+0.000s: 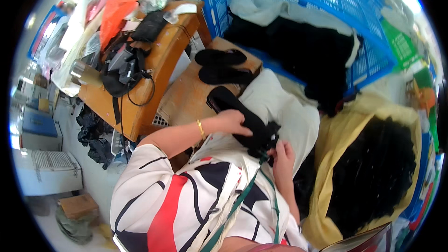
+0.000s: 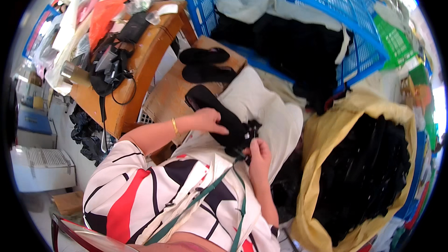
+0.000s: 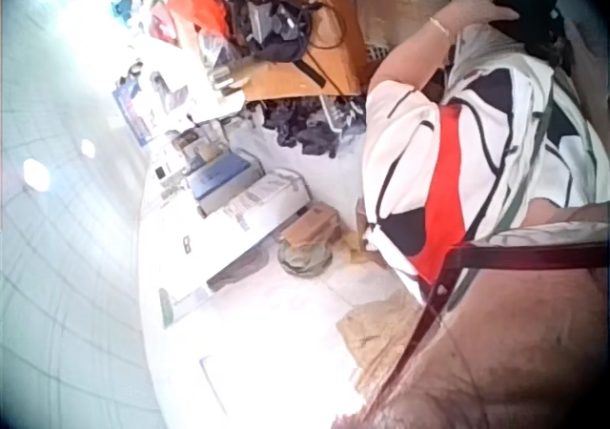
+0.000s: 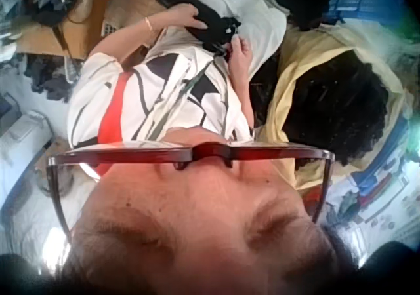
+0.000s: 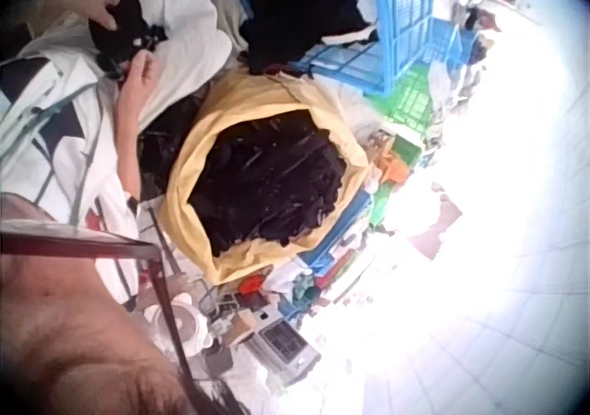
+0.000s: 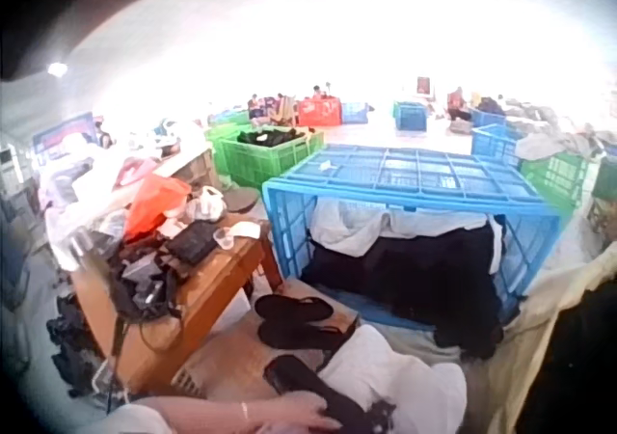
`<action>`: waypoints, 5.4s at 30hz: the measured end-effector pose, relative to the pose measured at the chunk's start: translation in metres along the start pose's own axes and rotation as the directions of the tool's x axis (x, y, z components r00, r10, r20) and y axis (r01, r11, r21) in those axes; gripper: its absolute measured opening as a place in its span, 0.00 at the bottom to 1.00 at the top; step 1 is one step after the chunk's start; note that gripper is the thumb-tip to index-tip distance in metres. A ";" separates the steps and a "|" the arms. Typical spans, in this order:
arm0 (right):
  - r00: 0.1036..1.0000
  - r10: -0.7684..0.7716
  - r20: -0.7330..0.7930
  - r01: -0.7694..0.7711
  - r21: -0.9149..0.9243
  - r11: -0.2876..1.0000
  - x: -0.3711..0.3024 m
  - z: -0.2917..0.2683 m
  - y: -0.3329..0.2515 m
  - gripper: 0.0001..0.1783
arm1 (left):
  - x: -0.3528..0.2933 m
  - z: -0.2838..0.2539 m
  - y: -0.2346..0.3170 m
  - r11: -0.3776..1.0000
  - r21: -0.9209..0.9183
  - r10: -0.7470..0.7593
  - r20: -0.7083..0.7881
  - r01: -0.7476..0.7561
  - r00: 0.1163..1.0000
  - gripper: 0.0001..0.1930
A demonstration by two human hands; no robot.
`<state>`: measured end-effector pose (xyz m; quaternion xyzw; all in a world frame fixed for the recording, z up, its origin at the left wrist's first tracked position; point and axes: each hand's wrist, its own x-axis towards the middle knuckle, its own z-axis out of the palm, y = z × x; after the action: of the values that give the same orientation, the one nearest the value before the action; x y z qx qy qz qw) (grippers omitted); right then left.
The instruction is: The person sits on the floor and sews a black shoe sole using a needle and thread. They repeatedly pull the thread through the sole to attach it, handling the shoe with both hands. The person occasionally reaches into a nearby yellow bag to retrieve more shoe parts.
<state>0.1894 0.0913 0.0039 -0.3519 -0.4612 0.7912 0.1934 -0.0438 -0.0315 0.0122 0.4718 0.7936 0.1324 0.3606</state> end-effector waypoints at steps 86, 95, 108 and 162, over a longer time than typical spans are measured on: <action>0.982 -0.115 0.149 0.181 -0.584 0.792 0.063 0.038 -0.009 0.07 | 0.019 0.026 0.052 -0.200 -0.980 -0.430 0.089 0.001 0.899 0.10; 0.992 0.117 0.046 -0.087 -0.422 0.903 0.072 0.059 -0.029 0.08 | 0.020 0.052 0.040 -0.148 -0.988 -0.313 0.014 -0.034 0.950 0.07; 0.885 -0.361 0.295 0.454 -0.724 0.520 0.055 0.025 -0.042 0.05 | 0.023 0.023 0.047 0.770 -0.638 -0.020 -0.033 -0.006 0.999 0.07; 0.905 -0.156 -0.395 0.393 0.638 0.662 0.022 -0.143 -0.019 0.06 | 0.035 0.036 0.068 0.916 -0.337 0.176 -0.152 -0.218 0.973 0.12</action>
<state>0.2789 0.1996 -0.0352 -0.2944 -0.1360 0.8026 0.5007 0.0157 0.0284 0.0085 0.4687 0.7255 0.3353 0.3763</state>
